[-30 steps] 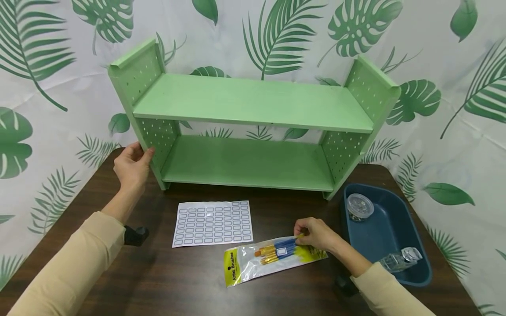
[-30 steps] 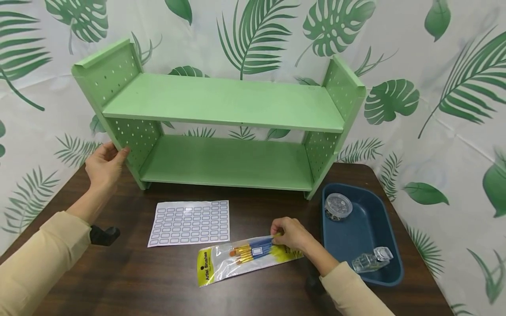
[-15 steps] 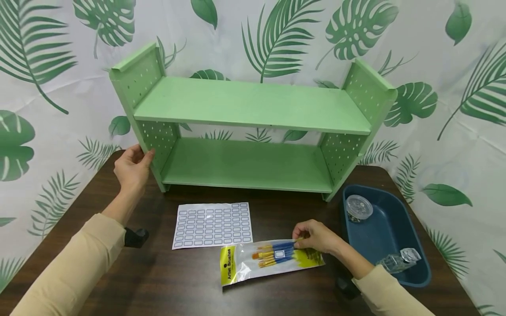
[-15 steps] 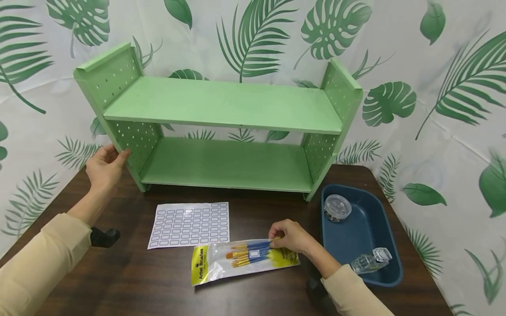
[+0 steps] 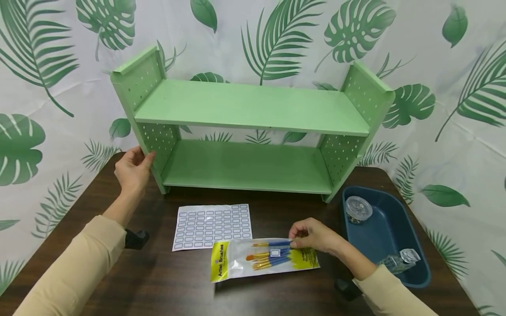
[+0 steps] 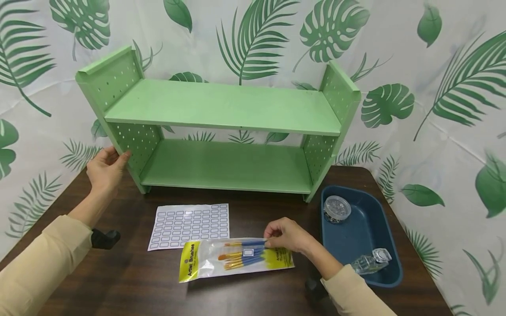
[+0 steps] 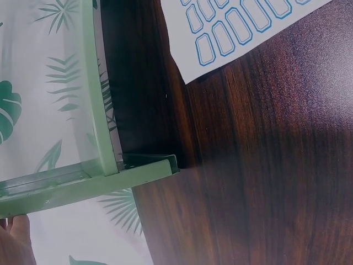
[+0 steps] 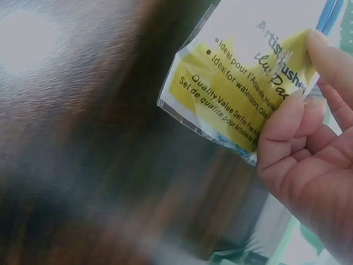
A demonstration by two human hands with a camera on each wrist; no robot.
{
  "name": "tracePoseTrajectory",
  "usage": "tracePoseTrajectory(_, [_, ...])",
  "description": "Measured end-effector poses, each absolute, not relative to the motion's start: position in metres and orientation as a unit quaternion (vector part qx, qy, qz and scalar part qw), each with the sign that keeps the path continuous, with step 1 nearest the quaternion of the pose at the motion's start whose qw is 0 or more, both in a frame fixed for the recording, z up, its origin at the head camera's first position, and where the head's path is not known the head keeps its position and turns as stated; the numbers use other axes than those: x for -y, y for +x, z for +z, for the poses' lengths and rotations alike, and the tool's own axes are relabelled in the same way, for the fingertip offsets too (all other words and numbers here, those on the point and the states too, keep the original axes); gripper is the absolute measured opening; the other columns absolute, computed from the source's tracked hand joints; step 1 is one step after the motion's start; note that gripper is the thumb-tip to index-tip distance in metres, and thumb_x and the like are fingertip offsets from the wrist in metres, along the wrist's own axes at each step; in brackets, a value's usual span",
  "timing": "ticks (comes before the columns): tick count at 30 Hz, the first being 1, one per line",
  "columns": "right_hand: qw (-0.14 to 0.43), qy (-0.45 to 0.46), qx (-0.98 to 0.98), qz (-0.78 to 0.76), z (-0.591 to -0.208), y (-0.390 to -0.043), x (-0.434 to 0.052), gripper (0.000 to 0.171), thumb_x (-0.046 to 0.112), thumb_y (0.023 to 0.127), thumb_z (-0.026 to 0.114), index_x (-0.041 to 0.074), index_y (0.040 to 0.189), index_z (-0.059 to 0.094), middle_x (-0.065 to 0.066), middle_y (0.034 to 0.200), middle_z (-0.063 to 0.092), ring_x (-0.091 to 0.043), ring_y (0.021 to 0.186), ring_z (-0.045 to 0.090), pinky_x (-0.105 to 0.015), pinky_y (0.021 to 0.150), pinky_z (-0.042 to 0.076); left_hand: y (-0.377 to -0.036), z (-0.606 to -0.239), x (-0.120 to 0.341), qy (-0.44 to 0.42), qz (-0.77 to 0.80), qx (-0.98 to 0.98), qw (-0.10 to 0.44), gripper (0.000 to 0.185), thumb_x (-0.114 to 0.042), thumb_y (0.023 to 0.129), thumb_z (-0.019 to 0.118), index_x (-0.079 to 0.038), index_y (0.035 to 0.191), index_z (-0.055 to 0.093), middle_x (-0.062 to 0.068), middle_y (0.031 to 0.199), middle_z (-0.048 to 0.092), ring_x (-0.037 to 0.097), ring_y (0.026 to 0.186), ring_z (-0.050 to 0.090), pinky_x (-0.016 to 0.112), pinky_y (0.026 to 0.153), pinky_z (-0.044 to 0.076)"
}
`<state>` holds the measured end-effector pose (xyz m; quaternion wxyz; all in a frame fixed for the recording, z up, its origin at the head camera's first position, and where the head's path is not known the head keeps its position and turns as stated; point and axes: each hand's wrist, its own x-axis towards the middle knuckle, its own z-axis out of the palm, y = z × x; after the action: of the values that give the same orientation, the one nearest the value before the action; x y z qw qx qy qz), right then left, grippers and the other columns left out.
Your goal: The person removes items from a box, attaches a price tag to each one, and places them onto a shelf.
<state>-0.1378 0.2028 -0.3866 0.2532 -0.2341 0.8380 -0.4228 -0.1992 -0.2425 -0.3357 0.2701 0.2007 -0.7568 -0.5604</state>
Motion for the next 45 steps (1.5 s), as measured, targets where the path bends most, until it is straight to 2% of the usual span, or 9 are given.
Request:
tracePoseTrajectory(6, [0.259,-0.250,-0.825,-0.436,-0.358,-0.138,-0.193,0.013,0.007,0.088,0.070,-0.004,0.089,0.064,-0.010,0.082,0.066,-0.011,0.070,0.055,-0.022,0.062,0.046,-0.198,-0.337,0.244,0.203,-0.552,0.759,0.279,0.036,-0.023,0.090,0.071,-0.005,0.121,0.067,-0.025,0.083,0.062,-0.016,0.077,0.054,0.005,0.072,0.045])
tracePoseTrajectory(10, [0.254,-0.261,-0.826,-0.431,-0.330,-0.141,-0.187,0.013,0.009,0.089,0.069,-0.003,0.091,0.064,-0.011,0.083,0.067,-0.013,0.070,0.057,-0.024,0.063,0.049,-0.198,-0.338,0.243,0.196,-0.545,0.765,0.283,0.034,-0.023,0.090,0.071,-0.004,0.119,0.068,-0.017,0.090,0.068,-0.017,0.076,0.053,0.004,0.071,0.045])
tracePoseTrajectory(12, [0.250,-0.267,-0.828,-0.424,-0.313,-0.145,-0.182,0.013,0.010,0.090,0.068,-0.002,0.093,0.064,-0.009,0.084,0.067,-0.013,0.071,0.058,-0.025,0.065,0.051,-0.198,-0.337,0.243,0.194,-0.539,0.769,0.284,0.033,-0.023,0.090,0.071,-0.005,0.118,0.069,-0.009,0.099,0.071,-0.018,0.075,0.053,0.004,0.072,0.045])
tracePoseTrajectory(17, [0.228,-0.288,-0.837,-0.404,-0.264,-0.160,-0.166,0.011,0.007,0.091,0.066,-0.003,0.094,0.063,-0.009,0.086,0.067,-0.014,0.073,0.059,-0.027,0.067,0.052,-0.198,-0.336,0.245,0.194,-0.524,0.776,0.291,0.032,-0.023,0.090,0.071,-0.005,0.117,0.069,-0.002,0.105,0.073,-0.019,0.073,0.052,0.004,0.071,0.044])
tracePoseTrajectory(23, [0.177,-0.292,-0.861,-0.377,-0.201,-0.183,-0.144,0.007,0.005,0.092,0.065,-0.002,0.095,0.064,-0.008,0.087,0.069,-0.016,0.074,0.060,-0.028,0.069,0.052,-0.197,-0.338,0.247,0.190,-0.515,0.781,0.299,0.030,-0.022,0.090,0.071,-0.004,0.115,0.070,-0.007,0.098,0.073,-0.021,0.070,0.050,0.003,0.070,0.042])
tracePoseTrajectory(28, [0.135,-0.279,-0.879,-0.362,-0.161,-0.205,-0.124,0.006,0.006,0.093,0.065,0.000,0.093,0.064,-0.003,0.085,0.070,-0.017,0.075,0.059,-0.027,0.070,0.050,-0.198,-0.340,0.247,0.178,-0.517,0.784,0.294,0.030,-0.017,0.091,0.069,-0.002,0.117,0.068,0.015,0.116,0.071,-0.021,0.071,0.049,0.002,0.068,0.042])
tracePoseTrajectory(33, [0.104,-0.262,-0.897,-0.341,-0.137,-0.231,-0.104,0.008,0.010,0.093,0.066,0.003,0.094,0.062,0.000,0.082,0.068,-0.016,0.076,0.055,-0.027,0.070,0.045,-0.199,-0.342,0.248,0.158,-0.524,0.782,0.299,0.030,-0.013,0.091,0.067,0.002,0.118,0.067,0.021,0.119,0.068,-0.024,0.072,0.048,0.000,0.069,0.042])
tracePoseTrajectory(39, [0.102,-0.257,-0.913,-0.299,-0.123,-0.262,-0.076,0.011,0.014,0.094,0.065,0.005,0.097,0.059,0.001,0.080,0.061,-0.015,0.077,0.049,-0.028,0.068,0.039,-0.198,-0.344,0.248,0.139,-0.522,0.776,0.327,0.026,-0.010,0.090,0.069,0.004,0.112,0.068,0.024,0.114,0.069,-0.030,0.068,0.047,-0.003,0.066,0.040])
tracePoseTrajectory(45, [0.097,-0.266,-0.918,-0.279,-0.120,-0.286,-0.050,0.010,0.012,0.094,0.065,0.004,0.095,0.058,0.001,0.078,0.058,-0.015,0.075,0.047,-0.027,0.067,0.038,-0.198,-0.347,0.250,0.133,-0.524,0.775,0.328,0.027,-0.011,0.091,0.069,0.004,0.113,0.068,0.024,0.113,0.070,-0.029,0.069,0.048,-0.003,0.066,0.040])
